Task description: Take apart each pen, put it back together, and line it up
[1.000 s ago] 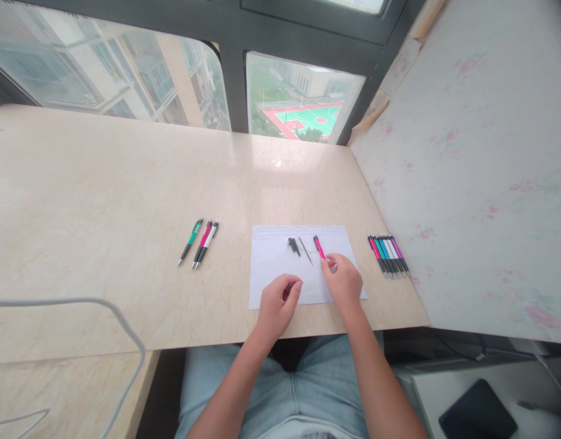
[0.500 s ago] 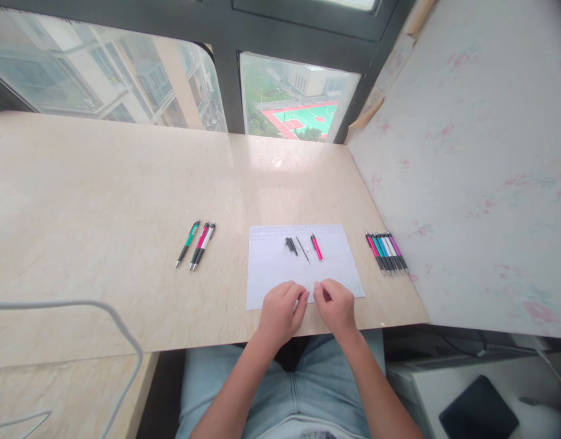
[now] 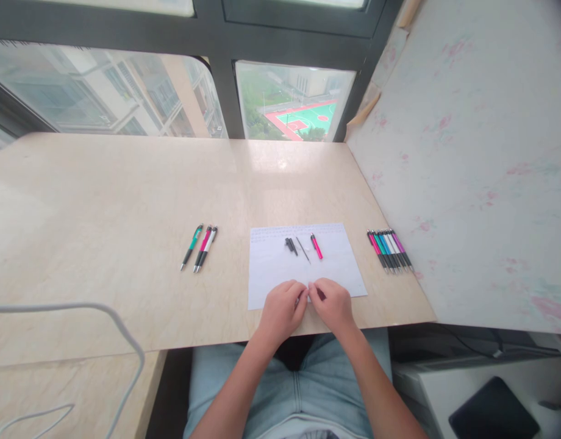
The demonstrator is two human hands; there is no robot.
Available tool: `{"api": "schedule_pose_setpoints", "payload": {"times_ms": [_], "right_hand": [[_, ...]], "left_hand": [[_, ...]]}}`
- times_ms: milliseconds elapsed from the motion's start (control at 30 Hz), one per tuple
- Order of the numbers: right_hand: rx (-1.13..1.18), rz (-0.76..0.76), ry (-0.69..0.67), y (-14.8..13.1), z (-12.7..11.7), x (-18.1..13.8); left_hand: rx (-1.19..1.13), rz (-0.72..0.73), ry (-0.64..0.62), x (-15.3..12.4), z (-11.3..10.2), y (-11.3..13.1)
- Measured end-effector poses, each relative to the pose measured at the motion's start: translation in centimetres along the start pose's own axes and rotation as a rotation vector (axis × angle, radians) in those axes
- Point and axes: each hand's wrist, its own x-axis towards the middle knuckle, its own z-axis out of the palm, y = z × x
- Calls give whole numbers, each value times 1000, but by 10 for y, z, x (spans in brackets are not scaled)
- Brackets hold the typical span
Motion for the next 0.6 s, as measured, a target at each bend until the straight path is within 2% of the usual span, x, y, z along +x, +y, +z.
{"api": "schedule_pose_setpoints", "payload": {"times_ms": [600], "right_hand": [[-25,3,-29,-2,-1,1]], "left_hand": [[-46,-19,-5,0,-1,0]]}}
